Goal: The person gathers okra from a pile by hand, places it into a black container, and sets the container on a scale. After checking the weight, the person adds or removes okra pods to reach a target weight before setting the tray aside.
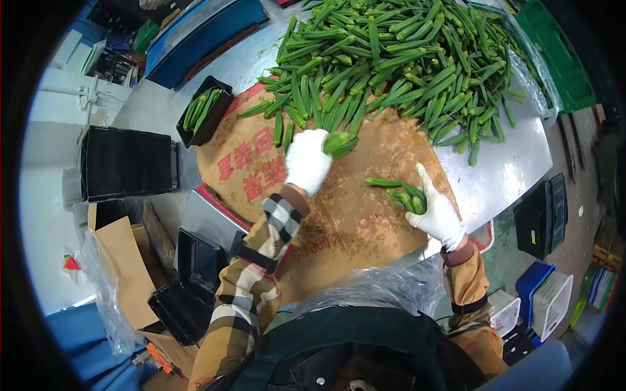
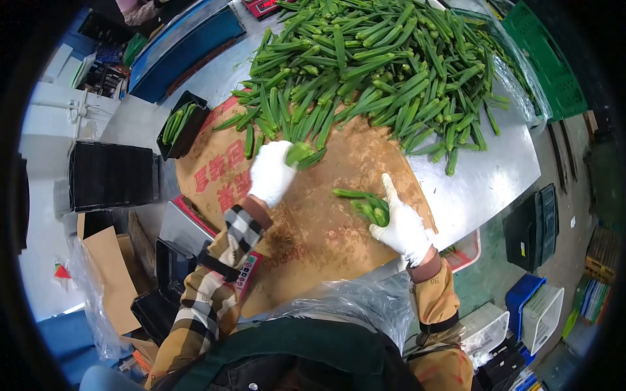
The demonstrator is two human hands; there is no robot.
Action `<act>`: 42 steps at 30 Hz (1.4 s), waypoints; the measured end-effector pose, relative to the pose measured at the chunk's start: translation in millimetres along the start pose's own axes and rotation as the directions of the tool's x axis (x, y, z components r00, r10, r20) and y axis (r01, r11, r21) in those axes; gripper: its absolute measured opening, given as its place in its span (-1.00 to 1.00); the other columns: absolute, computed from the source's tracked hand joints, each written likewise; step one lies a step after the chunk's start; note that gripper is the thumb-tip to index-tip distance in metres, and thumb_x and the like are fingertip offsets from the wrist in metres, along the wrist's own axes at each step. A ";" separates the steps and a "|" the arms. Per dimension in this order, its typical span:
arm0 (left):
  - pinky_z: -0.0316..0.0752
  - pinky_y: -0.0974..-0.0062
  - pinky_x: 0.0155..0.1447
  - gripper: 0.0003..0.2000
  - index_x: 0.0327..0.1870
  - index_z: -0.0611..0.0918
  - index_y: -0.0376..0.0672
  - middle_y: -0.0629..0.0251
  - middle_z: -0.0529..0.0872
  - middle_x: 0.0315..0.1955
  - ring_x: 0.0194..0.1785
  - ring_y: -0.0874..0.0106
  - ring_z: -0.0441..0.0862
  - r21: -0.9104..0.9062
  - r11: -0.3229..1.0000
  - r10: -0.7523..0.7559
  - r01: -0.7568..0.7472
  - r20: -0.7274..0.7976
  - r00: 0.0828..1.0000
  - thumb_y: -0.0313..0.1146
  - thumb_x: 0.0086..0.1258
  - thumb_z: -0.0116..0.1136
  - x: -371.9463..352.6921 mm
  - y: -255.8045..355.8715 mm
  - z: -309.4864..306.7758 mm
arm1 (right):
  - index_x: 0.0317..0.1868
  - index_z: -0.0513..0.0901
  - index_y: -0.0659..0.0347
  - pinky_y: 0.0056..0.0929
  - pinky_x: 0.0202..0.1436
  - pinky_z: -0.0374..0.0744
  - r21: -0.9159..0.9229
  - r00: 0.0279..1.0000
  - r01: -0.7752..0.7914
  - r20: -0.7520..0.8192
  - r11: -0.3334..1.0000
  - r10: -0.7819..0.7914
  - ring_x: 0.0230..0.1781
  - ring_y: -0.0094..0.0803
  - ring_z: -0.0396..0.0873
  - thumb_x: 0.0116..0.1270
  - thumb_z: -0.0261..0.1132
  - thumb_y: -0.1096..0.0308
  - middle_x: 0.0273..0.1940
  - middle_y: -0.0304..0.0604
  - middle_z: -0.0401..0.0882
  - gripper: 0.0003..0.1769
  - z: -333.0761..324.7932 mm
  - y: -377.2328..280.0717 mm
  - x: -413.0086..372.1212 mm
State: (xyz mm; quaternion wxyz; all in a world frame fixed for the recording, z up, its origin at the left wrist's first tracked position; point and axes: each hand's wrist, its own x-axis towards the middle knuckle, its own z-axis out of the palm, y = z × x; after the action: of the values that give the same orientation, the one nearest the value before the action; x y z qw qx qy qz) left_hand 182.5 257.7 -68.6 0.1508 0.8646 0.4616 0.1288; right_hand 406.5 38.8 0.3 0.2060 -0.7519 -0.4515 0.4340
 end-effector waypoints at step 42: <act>0.63 0.36 0.14 -0.57 0.26 0.62 -0.28 0.24 0.77 0.02 0.03 0.41 0.73 -0.699 -0.082 0.021 0.710 0.711 0.703 -0.39 0.41 0.40 -55.4 -31.3 -38.5 | 0.26 0.61 0.28 -0.44 0.14 0.63 0.956 0.983 -0.166 0.179 0.240 -0.033 0.00 -0.45 0.68 0.34 0.46 0.54 0.06 -0.20 0.75 -0.53 146.1 -28.3 105.1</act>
State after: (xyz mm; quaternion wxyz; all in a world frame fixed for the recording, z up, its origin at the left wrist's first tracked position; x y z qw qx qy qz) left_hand 114.9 233.4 -49.6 0.8424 0.3419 0.3986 0.1209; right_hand 292.5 131.3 -107.6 0.5686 -0.4462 -0.0715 0.6874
